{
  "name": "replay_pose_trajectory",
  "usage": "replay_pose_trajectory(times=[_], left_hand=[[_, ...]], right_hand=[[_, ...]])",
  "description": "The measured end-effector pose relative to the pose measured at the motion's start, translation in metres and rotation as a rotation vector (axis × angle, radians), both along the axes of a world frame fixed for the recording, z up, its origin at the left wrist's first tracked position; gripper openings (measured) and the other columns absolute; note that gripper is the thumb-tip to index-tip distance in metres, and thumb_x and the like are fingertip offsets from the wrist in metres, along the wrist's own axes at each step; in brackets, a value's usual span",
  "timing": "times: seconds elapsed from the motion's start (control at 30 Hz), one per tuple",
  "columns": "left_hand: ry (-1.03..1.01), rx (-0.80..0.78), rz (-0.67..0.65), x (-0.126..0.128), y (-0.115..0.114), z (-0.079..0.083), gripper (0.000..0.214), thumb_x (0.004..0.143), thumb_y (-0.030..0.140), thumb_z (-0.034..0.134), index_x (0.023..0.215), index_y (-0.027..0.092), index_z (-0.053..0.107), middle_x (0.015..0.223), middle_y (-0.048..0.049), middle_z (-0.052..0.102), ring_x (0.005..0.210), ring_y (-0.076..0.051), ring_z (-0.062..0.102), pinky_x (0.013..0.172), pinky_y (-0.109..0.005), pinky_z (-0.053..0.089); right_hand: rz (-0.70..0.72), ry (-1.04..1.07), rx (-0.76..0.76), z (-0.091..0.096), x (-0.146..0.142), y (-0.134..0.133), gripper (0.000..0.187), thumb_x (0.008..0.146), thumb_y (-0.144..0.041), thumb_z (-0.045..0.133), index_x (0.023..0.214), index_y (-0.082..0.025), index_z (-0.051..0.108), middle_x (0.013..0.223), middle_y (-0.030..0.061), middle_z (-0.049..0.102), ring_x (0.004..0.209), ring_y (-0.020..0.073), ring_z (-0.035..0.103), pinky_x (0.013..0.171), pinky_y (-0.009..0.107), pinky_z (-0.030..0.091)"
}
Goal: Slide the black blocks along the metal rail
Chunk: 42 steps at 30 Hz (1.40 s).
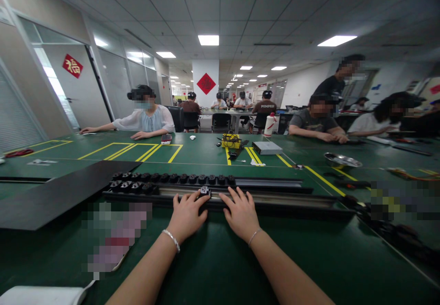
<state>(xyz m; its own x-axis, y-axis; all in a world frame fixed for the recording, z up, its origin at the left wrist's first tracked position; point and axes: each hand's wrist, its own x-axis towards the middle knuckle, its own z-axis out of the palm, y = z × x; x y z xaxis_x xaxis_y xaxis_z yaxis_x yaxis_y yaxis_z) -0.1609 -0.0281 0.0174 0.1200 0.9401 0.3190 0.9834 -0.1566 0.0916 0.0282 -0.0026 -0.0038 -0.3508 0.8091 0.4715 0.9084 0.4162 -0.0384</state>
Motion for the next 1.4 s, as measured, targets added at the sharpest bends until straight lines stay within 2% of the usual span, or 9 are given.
replay_pose_trajectory(times=[0.8,1.4], left_hand=[[-0.01,-0.006,0.003,0.0,0.0003,-0.0008,0.044,0.076,0.042,0.047,0.12,0.043,0.047,0.132,0.0002,0.049,0.114,-0.027,0.045,0.1,-0.06,0.017],[-0.01,-0.054,0.011,0.0018,-0.002,0.0049,0.046,0.077,0.041,0.047,0.122,0.043,0.045,0.134,0.0003,0.047,0.117,-0.026,0.042,0.101,-0.059,0.015]], right_hand=[[-0.001,-0.004,-0.005,0.0001,-0.0013,0.0003,0.045,0.083,-0.035,0.045,0.128,-0.041,0.041,0.139,0.0,0.039,0.128,0.0268,0.029,0.101,0.049,0.016],[-0.018,-0.025,-0.025,0.0025,-0.0019,-0.0017,0.046,0.083,-0.035,0.045,0.128,-0.041,0.041,0.139,0.0006,0.038,0.128,0.0275,0.029,0.101,0.05,0.015]])
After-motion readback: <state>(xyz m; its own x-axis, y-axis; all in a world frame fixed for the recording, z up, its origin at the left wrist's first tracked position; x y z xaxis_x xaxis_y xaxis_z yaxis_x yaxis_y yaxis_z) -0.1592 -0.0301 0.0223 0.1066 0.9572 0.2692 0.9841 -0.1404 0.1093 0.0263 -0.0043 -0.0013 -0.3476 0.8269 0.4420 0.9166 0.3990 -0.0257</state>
